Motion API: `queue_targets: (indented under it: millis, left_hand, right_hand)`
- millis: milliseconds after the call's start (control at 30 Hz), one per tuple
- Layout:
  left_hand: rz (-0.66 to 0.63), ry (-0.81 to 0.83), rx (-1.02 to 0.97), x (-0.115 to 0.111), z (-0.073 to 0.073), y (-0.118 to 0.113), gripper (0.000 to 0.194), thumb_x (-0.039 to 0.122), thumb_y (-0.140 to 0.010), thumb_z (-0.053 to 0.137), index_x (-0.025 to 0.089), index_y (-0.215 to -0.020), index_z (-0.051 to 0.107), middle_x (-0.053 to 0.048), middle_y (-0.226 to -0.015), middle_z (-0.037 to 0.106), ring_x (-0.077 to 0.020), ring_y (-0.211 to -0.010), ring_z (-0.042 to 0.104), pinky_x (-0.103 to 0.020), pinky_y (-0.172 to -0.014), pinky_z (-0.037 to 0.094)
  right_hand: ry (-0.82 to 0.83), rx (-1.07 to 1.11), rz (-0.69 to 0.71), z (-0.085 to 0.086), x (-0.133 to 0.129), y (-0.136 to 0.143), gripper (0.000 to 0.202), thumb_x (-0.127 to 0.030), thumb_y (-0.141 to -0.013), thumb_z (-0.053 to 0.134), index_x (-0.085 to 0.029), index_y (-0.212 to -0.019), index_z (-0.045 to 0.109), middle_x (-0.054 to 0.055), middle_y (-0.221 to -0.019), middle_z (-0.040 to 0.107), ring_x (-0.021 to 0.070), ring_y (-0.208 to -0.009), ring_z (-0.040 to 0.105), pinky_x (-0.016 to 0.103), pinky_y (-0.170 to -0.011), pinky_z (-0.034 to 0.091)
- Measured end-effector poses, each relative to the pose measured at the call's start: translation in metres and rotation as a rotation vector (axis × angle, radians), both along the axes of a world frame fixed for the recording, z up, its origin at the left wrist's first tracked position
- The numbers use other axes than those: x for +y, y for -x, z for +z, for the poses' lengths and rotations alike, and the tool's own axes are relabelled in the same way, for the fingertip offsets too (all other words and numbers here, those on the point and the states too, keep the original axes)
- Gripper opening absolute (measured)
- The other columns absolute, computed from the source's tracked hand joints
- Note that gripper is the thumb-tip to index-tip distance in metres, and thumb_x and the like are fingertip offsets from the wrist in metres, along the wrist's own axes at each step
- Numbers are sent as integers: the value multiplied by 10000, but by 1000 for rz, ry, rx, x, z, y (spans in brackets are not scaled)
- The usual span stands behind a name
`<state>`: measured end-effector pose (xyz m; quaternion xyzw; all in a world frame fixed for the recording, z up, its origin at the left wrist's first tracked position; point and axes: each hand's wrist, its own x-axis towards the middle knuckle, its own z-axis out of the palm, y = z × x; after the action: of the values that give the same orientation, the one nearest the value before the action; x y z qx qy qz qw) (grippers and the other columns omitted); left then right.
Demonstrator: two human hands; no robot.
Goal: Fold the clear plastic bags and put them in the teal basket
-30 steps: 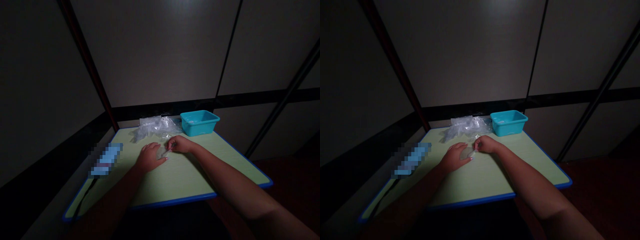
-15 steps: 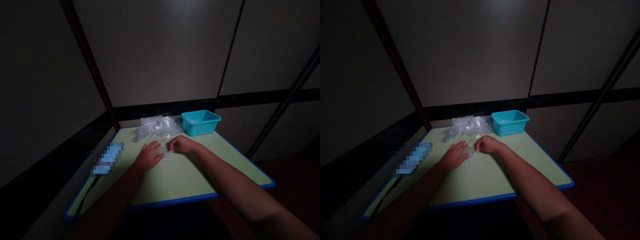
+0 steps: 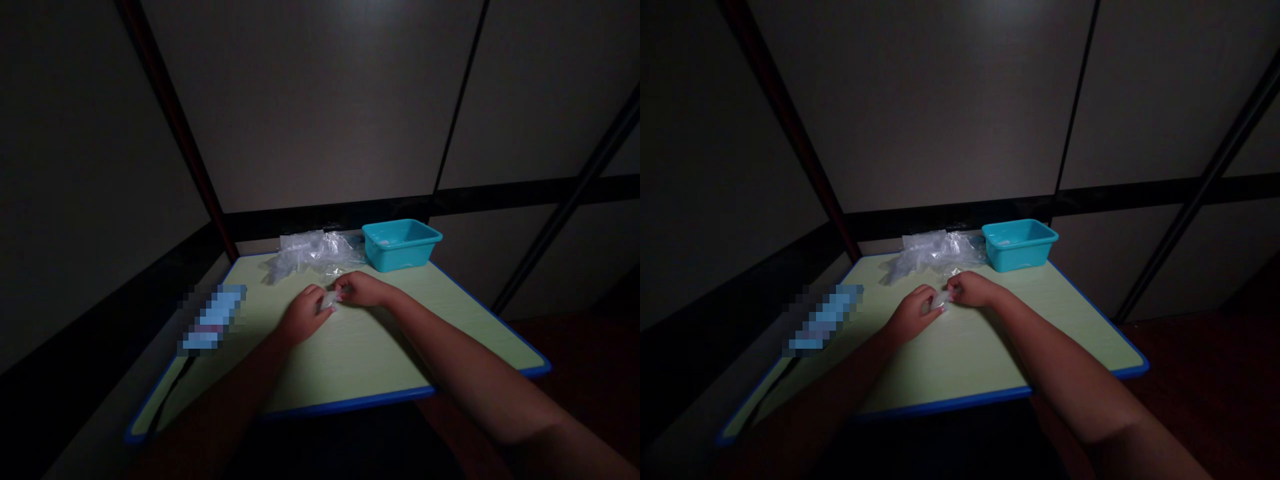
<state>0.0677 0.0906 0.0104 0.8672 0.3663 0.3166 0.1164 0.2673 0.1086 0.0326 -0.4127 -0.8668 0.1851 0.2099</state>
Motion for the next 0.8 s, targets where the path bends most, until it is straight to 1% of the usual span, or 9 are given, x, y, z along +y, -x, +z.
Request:
queue_targets:
  millis: [100,233,333,467,600,700,800]
  left_hand:
    - [20,22,-4,1,0,0,119,187,-768,587,179,-662,534,-4,-721,525,-151,-702,517,-252,-639,405]
    - [36,85,-40,3,2,2,120,155,-748,587,171,-632,562,8,-675,536,-139,-678,522,-236,-613,381]
    - [17,138,-77,3,4,4,96,159,-719,607,167,-626,583,9,-676,550,-139,-691,537,-231,-623,388]
    - [-11,242,-125,2,6,6,96,184,-699,609,167,-607,586,18,-660,544,-123,-654,528,-218,-604,396]
    - [-47,342,-149,2,2,8,144,246,-696,605,165,-584,563,42,-584,490,-99,-561,462,-201,-521,348]
    - [-63,404,-162,3,-2,9,180,295,-718,584,167,-594,556,60,-528,450,-90,-522,423,-194,-488,314]
    - [-55,393,-152,3,-3,10,181,310,-719,588,169,-609,563,63,-531,442,-91,-520,418,-194,-483,308]
  right_hand:
    - [0,-17,-17,3,-2,-1,68,-156,-697,604,-134,-743,649,18,-709,641,138,-660,523,224,-612,348]
    - [13,-19,-7,6,-4,-1,63,-161,-687,599,-135,-725,642,5,-690,624,130,-650,512,216,-596,341]
    - [60,8,16,8,-6,-3,97,-210,-683,620,-129,-732,638,-7,-677,602,128,-654,508,212,-591,344]
    - [210,76,76,9,-4,-8,221,-288,-632,694,-129,-774,640,-16,-701,598,126,-669,514,205,-600,364]
    - [352,103,103,6,1,-13,294,-312,-594,721,-126,-812,651,-24,-695,595,114,-640,504,206,-599,378]
    - [370,97,88,1,5,-14,270,-299,-592,712,-123,-789,661,-41,-649,573,97,-598,469,201,-573,367]
    - [349,95,80,-4,8,-13,207,-288,-607,684,-118,-722,654,-54,-587,521,88,-562,425,200,-539,342]
